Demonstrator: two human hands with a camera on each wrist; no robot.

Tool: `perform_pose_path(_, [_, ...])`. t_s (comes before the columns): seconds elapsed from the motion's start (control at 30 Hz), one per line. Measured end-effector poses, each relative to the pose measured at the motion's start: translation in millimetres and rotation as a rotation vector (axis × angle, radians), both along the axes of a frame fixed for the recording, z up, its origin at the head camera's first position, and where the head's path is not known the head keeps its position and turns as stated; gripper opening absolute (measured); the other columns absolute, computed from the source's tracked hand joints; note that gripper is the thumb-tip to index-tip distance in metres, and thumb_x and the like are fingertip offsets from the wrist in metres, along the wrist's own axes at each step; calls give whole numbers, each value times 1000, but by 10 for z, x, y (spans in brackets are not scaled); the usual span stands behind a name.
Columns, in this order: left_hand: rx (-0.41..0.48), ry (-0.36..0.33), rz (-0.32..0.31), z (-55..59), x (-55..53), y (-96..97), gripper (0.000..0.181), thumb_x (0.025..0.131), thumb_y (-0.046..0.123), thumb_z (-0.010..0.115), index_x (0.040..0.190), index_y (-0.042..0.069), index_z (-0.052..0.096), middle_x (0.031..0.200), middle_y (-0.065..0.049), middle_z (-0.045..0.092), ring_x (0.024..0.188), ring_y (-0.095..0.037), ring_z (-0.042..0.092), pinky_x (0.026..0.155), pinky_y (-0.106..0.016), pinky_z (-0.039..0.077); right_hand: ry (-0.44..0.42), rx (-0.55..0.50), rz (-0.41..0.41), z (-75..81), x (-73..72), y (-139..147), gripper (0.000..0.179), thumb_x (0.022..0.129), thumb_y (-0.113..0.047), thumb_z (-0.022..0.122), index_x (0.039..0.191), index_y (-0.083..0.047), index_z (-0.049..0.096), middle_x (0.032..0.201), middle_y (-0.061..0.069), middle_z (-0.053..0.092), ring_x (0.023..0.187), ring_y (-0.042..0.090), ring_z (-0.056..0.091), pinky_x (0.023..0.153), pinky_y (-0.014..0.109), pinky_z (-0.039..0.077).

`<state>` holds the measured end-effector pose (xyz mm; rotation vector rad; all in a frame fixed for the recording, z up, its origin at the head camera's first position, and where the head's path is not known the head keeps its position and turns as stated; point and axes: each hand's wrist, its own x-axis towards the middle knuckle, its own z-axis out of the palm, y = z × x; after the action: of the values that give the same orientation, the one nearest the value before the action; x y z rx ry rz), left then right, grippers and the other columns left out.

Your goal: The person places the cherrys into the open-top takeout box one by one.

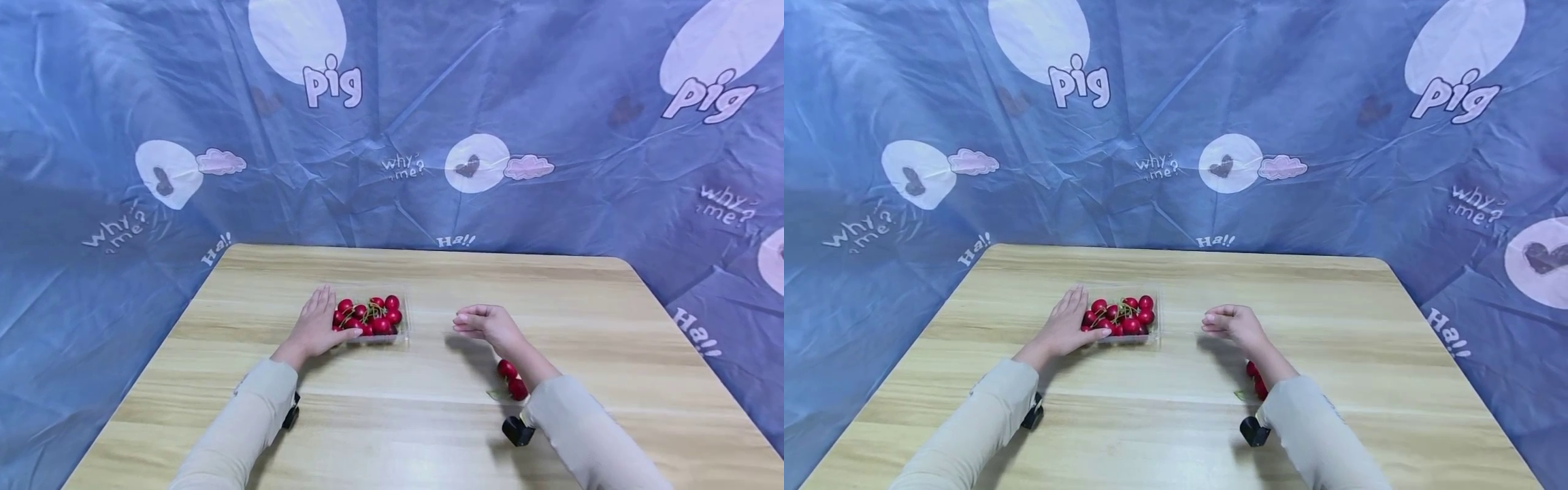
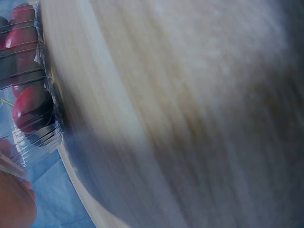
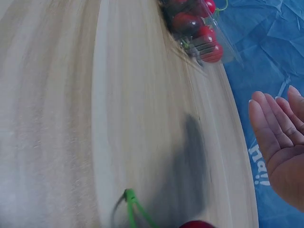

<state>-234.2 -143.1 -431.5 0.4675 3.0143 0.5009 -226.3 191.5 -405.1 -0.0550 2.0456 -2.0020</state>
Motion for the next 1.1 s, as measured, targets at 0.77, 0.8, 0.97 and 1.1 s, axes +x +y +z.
perform_pose_path(0.77, [13, 0, 8, 17, -2, -7, 105, 71, 74, 33, 135, -7, 11, 142, -19, 0, 128, -31, -3, 102, -42, 1, -56, -89, 8, -149, 542, 348, 37, 84, 0, 51, 106, 27, 38, 87, 16, 61, 81, 19, 61, 74, 29, 47])
perform_pose_path(0.8, [15, -1, 8, 18, -2, -4, 105, 71, 73, 33, 135, -7, 11, 142, -19, 0, 128, -31, -3, 102, -42, 1, -58, -96, 12, -153, 574, 372, 37, 85, 0, 51, 106, 27, 38, 87, 16, 61, 81, 19, 61, 74, 29, 47])
perform_pose_path(0.97, [11, 2, 5, 10, -1, 0, 104, 72, 72, 34, 135, -7, 11, 142, -19, 0, 128, -31, -3, 102, -42, 1, -79, -115, 31, -173, 715, 505, 30, 85, -2, 51, 102, 21, 46, 86, 14, 62, 80, 19, 61, 74, 29, 47])
perform_pose_path(1.1, [4, 2, 4, -5, -5, 4, 103, 72, 72, 34, 135, -6, 11, 142, -20, 0, 128, -31, -2, 102, -42, 2, -104, -122, 80, -209, 808, 604, 23, 85, -5, 51, 99, 14, 53, 86, 14, 63, 80, 20, 62, 73, 30, 47])
